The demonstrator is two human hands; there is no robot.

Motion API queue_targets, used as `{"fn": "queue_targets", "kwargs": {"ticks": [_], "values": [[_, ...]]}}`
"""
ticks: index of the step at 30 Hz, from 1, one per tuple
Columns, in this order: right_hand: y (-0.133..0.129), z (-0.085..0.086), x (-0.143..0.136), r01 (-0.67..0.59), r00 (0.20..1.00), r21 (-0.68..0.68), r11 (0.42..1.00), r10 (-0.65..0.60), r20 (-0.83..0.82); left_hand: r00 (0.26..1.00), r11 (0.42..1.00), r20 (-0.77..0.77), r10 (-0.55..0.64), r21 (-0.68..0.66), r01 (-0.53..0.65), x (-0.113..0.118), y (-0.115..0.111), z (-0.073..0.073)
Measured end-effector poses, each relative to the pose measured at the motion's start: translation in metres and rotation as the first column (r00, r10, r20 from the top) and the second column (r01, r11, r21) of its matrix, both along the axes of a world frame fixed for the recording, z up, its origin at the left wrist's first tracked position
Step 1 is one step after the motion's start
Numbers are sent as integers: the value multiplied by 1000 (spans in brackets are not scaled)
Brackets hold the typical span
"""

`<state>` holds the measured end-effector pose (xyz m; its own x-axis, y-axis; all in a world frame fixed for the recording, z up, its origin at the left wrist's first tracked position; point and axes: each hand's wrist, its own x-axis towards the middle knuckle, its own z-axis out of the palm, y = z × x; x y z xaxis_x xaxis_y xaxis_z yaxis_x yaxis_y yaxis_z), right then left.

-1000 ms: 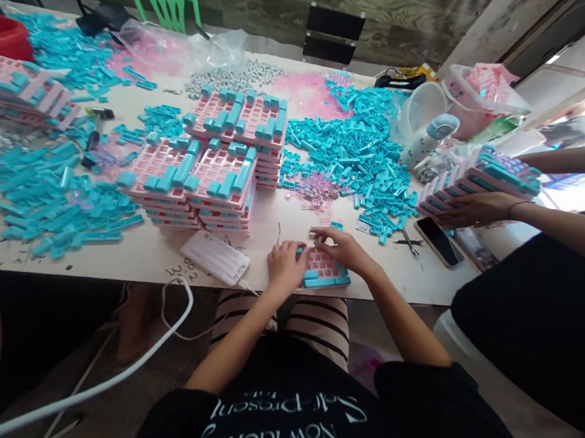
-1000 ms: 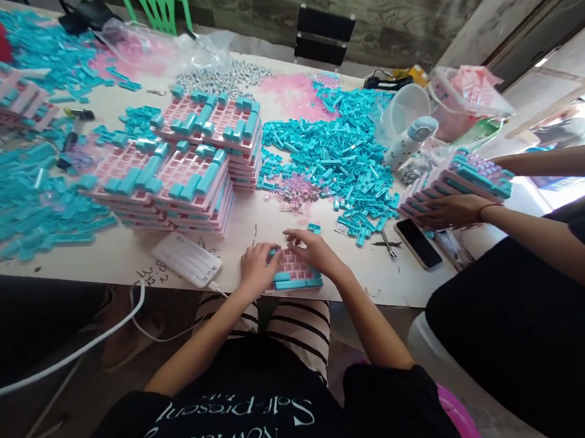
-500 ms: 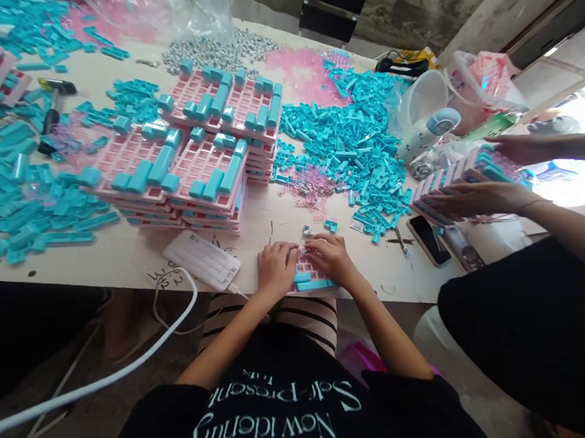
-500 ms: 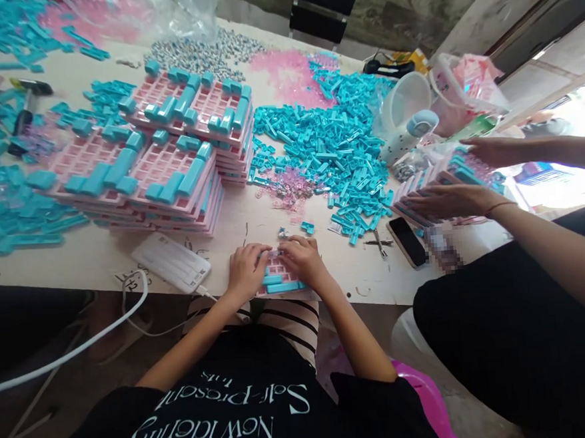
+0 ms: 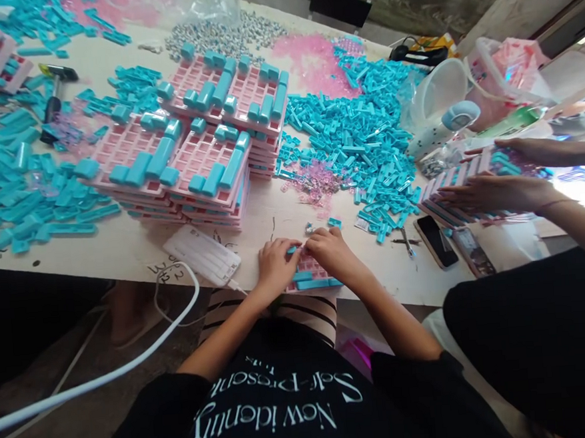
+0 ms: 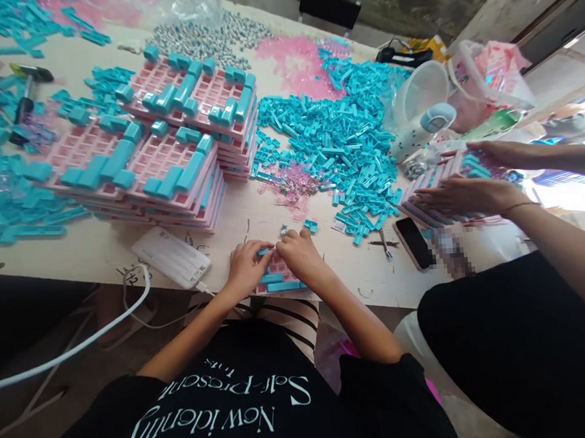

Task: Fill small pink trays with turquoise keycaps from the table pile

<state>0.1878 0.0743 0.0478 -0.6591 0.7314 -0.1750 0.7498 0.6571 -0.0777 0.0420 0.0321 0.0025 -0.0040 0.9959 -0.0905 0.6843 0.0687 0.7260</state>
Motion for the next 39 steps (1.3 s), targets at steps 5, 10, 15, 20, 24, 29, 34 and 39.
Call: {"fn": "queue_targets", "kwargs": {"ticks": [5, 10, 15, 20, 24, 29, 34, 39], "values": [[24, -11, 27, -3, 932, -175, 985, -61, -359, 1000, 999, 15, 0, -39, 1, -1, 3, 4], [65, -24, 50, 371, 822, -6, 929, -332, -463, 994, 993, 47, -98, -63, 101, -9, 6, 7], [83, -40, 38, 417, 907, 167, 893, -400, -130, 983, 984, 93, -160, -60, 166, -18, 7, 7], [96, -49, 37, 304, 952, 73, 950, -299, -72, 967, 973, 131, -219, -48, 227, -24, 9, 4], [108, -45, 46, 287, 939, -39, 957, -289, -188, 972, 990, 191, -138, 42, 133, -24, 11, 8], [95, -20, 37, 250, 780, -187, 950, -312, -542, 700, 990, 701, 139, -84, -112, -11, 23, 27], [54, 12, -3, 123, 642, -264, 957, -280, -714, 71, 806, 834, 547, -547, 227, 8, 40, 51], [46, 13, -24, 110, 621, -238, 965, -253, -742, -36, 776, 801, 597, -566, 278, 14, 54, 57]]}}
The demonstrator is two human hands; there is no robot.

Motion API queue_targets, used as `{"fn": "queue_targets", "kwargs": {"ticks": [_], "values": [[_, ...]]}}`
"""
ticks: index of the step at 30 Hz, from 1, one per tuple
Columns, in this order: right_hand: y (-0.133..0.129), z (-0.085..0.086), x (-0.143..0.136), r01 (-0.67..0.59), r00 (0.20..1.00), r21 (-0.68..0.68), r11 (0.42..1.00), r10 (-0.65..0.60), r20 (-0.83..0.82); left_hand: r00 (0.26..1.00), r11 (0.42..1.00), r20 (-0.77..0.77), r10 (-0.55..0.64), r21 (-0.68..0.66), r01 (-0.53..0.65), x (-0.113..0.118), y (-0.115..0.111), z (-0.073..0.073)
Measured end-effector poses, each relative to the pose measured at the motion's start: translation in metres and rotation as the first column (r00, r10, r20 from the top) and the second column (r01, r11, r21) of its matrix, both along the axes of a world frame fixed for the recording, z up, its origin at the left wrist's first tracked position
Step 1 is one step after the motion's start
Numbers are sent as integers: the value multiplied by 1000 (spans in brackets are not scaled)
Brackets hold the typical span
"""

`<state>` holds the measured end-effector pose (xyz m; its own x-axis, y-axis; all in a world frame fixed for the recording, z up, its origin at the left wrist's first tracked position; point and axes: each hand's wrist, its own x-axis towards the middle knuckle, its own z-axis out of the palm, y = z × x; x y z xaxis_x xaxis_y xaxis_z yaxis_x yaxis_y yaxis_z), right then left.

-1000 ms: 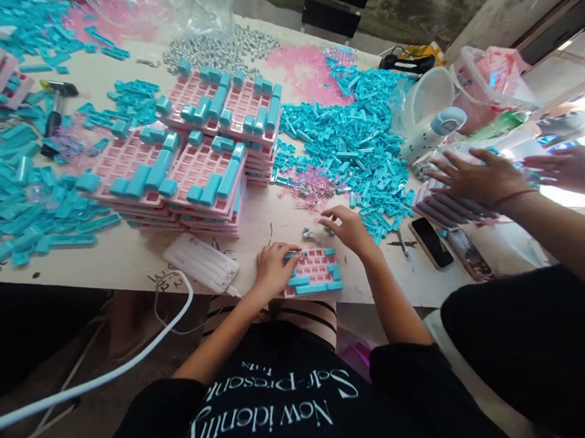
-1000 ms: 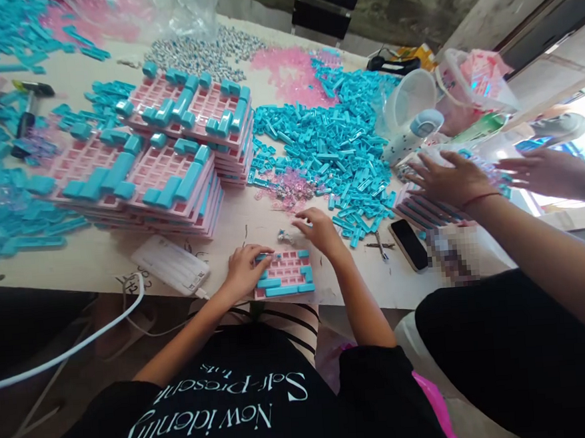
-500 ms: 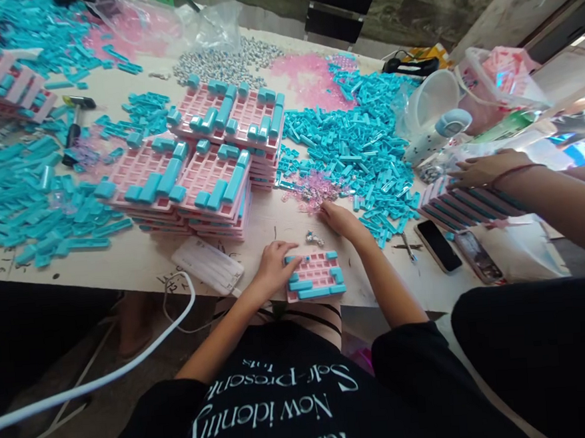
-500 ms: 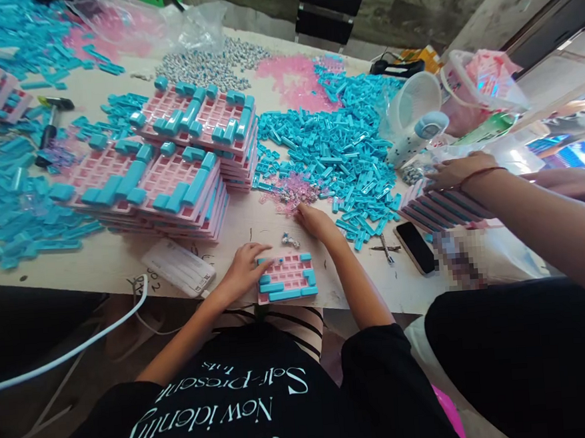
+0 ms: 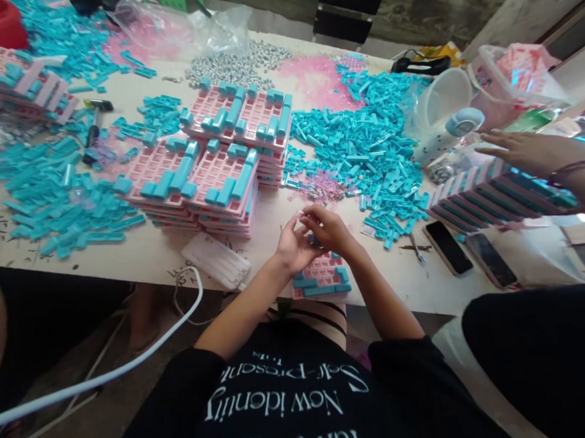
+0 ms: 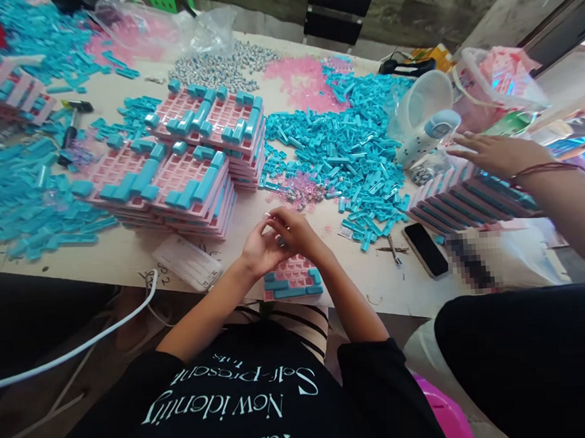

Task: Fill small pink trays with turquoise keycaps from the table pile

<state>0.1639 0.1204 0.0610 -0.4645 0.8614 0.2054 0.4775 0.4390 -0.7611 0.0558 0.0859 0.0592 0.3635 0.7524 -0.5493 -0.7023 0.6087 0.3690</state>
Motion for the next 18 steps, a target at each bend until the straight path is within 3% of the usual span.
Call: {"fn": "queue_targets", "kwargs": {"ticks": [6, 9, 11, 12, 14, 16, 18], "values": [[19, -9, 6, 202, 958, -56, 978, -210, -194, 995, 995, 27, 99, 18, -99, 4, 25, -14], [20, -8, 12, 228, 943, -44, 973, -232, -240, 982, 991, -161, 97, 107, -80, 1, 35, -22], [19, -9, 16, 212, 937, -73, 974, -224, -267, 906, 977, -408, 108, 214, -20, -4, 40, -26], [19, -10, 18, 202, 936, -91, 975, -219, -274, 816, 957, -564, 129, 287, 47, -7, 43, -28], [18, -14, 22, 189, 935, -118, 975, -216, -280, 509, 886, -831, 225, 392, 247, -13, 47, -31], [16, -17, 25, 188, 930, -145, 972, -223, -291, 182, 801, -921, 344, 389, 456, -16, 50, -32], [15, -19, 26, 189, 922, -171, 967, -235, -308, 3, 737, -916, 401, 324, 593, -16, 52, -31]]}}
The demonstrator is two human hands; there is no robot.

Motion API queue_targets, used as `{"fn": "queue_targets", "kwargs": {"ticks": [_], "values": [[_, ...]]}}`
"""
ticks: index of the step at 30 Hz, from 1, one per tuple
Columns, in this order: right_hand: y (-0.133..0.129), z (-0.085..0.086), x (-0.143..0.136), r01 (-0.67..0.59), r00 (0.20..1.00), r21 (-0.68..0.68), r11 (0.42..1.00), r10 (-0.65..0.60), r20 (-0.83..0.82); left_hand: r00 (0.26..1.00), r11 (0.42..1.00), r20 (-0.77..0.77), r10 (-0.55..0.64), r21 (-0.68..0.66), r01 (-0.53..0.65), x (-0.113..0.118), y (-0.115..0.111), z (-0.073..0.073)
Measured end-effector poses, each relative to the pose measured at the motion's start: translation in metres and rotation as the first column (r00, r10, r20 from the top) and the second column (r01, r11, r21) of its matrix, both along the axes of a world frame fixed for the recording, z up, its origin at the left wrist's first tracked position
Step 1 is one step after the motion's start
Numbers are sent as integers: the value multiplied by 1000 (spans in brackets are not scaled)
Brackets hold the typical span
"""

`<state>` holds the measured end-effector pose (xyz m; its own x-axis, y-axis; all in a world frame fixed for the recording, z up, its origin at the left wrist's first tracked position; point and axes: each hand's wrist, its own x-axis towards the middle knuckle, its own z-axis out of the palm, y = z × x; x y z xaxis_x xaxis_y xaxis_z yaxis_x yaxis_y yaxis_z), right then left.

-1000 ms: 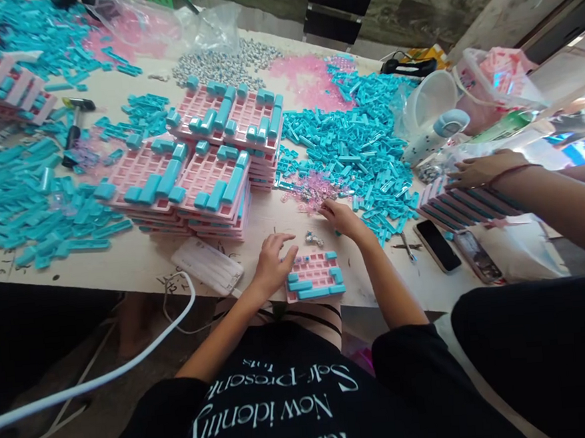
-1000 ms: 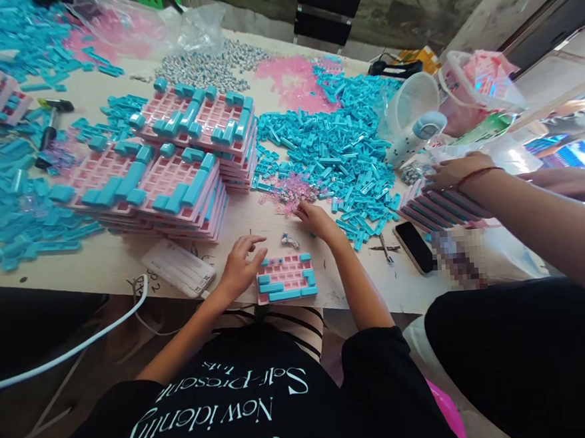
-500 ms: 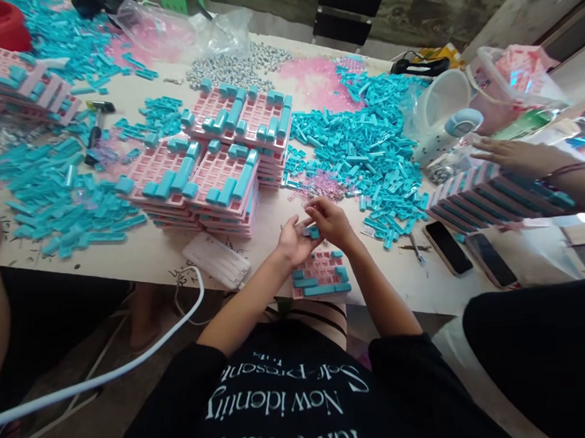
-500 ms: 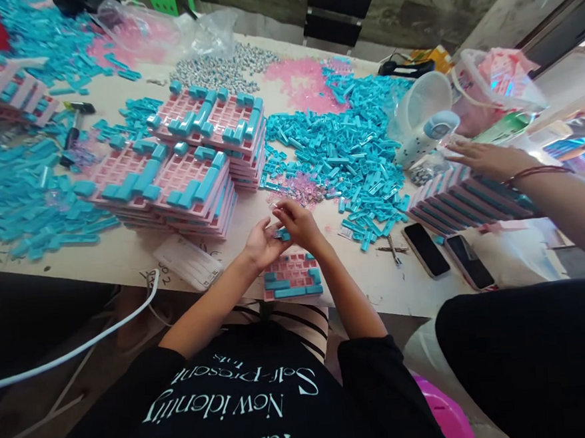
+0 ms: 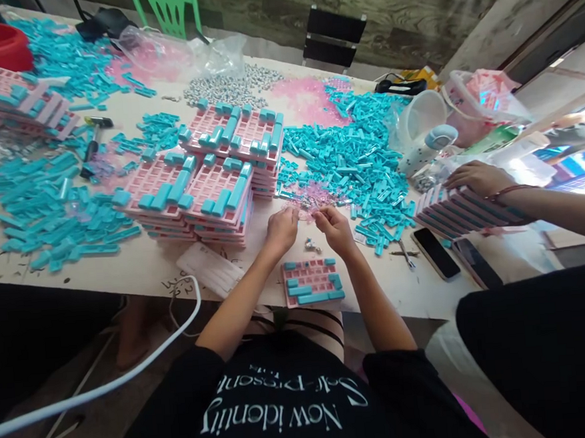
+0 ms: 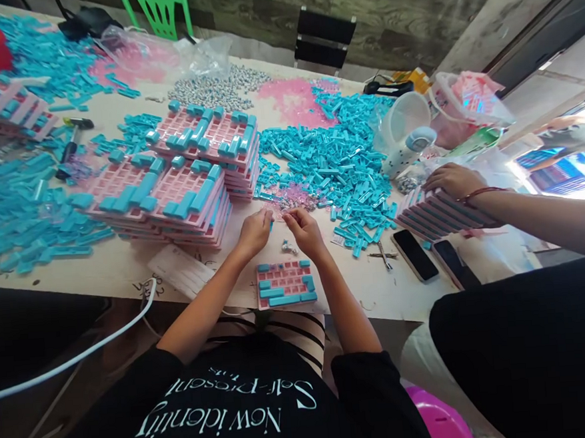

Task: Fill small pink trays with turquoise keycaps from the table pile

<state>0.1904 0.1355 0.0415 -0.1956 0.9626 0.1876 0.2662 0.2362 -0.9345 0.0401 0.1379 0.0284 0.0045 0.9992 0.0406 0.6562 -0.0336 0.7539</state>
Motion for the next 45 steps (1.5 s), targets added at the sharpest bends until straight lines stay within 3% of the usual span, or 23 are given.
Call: {"fn": "queue_targets", "kwargs": {"ticks": [4, 11, 15, 18, 22, 25, 27, 28, 30, 33, 35, 37, 39, 41, 45], "values": [[-3, -3, 1, -5, 999, -37, 999, 4, -44, 986, 998, -159, -58, 1, 59, 6, 1, 4], [-7, -8, 0, -39, 997, -71, 997, 35, -68, 981, 996, -180, 74, -28, -81, 9, 0, 11], [-9, -10, -2, -66, 994, -94, 993, 57, -98, 981, 1000, -193, -10, 22, 14, 8, 4, 7], [-10, -11, -3, -71, 993, -105, 992, 60, -100, 977, 987, -204, -53, 139, 83, 7, 8, 0], [-11, -13, -3, -56, 996, -103, 993, 48, -77, 999, 970, -30, -28, 242, 34, 6, 11, -4], [-13, -13, -2, -50, 998, -91, 995, 47, -41, 957, 992, 285, 54, 93, -83, 8, 10, 1], [-17, -8, -2, -42, 999, -71, 997, 42, 1, 802, 977, 563, 200, -178, -119, 11, 5, 8], [-19, -4, -3, -38, 999, -50, 998, 39, 32, 669, 942, 685, 290, -329, -71, 13, 1, 11], [-26, 7, -5, -36, 992, 29, 999, 33, 120, 364, 834, 816, 450, -529, 155, 17, -9, 16], [-34, 25, -12, -132, 937, 209, 969, 53, 345, 21, 743, 844, 536, -483, 463, 21, -28, 21], [-38, 32, -18, -211, 869, 294, 932, 41, 493, -133, 748, 826, 547, -411, 521, 21, -38, 23], [-39, 33, -22, -232, 826, 338, 912, 1, 564, -217, 757, 792, 571, -405, 512, 19, -45, 24], [-40, 31, -24, -200, 829, 356, 913, -36, 557, -228, 760, 768, 598, -454, 466, 15, -47, 23], [-39, 28, -22, -171, 845, 355, 919, -48, 532, -151, 753, 775, 614, -517, 406, 11, -47, 20], [-38, 26, -12, -145, 848, 348, 926, -64, 526, 218, 783, 841, 495, -540, 309, -1, -48, 13]]}}
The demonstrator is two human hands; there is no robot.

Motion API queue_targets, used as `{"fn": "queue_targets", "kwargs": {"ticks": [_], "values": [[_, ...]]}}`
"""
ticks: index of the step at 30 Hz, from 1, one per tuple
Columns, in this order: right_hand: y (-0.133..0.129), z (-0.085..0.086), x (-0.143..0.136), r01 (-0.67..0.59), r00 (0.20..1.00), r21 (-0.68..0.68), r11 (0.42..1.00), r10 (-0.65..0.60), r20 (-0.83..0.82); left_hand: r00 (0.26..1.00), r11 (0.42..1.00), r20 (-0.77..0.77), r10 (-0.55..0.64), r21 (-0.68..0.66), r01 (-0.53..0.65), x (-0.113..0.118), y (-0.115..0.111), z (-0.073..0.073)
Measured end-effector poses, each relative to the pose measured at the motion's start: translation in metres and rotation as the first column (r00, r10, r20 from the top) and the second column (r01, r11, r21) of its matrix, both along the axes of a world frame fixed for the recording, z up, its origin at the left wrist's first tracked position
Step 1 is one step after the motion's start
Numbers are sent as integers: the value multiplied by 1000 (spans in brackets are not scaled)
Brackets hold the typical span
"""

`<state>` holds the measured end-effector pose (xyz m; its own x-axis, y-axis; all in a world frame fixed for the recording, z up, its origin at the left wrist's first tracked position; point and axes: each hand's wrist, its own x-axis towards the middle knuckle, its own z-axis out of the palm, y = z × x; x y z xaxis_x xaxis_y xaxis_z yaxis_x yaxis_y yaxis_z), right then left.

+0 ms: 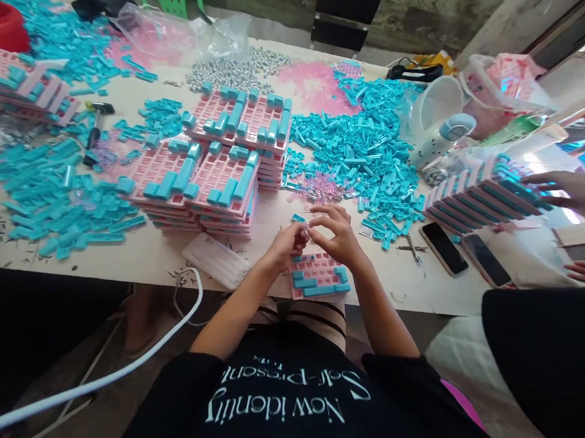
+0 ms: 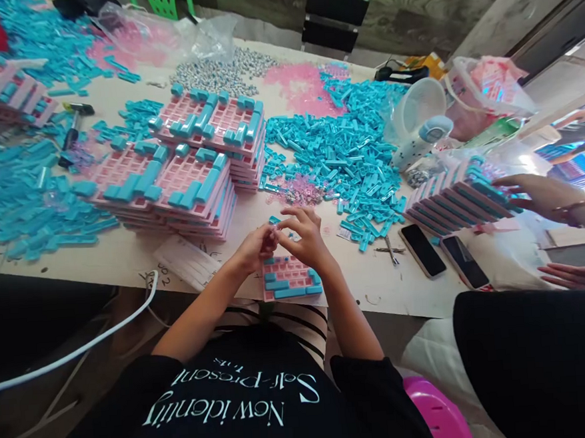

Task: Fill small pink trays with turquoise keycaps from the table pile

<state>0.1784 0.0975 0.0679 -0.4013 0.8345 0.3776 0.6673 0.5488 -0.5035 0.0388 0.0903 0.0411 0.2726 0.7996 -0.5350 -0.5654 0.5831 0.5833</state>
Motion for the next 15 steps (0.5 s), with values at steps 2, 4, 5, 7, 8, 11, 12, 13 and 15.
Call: {"fn": "queue_targets", "kwargs": {"ticks": [2, 4, 5, 7, 8, 11, 12, 13, 15], "values": [[0, 1, 5, 4, 1000, 6, 1000, -4, 11, 989, 990, -129, -67, 112, 82, -6, -1, -3], [-2, 3, 9, 2, 999, 8, 1000, -3, 51, 973, 969, -222, -67, 217, 117, -10, -1, -6], [-2, 4, 10, 1, 997, 3, 1000, -1, 82, 960, 954, -278, -28, 278, 108, -12, -1, -7], [-5, 5, 12, 3, 990, -25, 1000, 0, 144, 902, 902, -418, 110, 423, 86, -14, -1, -9], [-6, 6, 12, 5, 986, -50, 999, 4, 167, 856, 865, -485, 178, 492, 99, -15, -1, -10], [-10, 9, 13, 2, 979, -150, 989, 28, 200, 741, 761, -634, 219, 587, 277, -17, -2, -11], [-11, 9, 13, 2, 978, -176, 984, 35, 208, 717, 737, -670, 195, 582, 343, -17, -3, -11], [-12, 9, 13, 2, 976, -194, 981, 40, 214, 691, 720, -701, 174, 570, 397, -18, -4, -10], [-13, 7, 14, 2, 976, -222, 975, 46, 212, 636, 702, -754, 166, 543, 460, -16, -7, -9]]}}
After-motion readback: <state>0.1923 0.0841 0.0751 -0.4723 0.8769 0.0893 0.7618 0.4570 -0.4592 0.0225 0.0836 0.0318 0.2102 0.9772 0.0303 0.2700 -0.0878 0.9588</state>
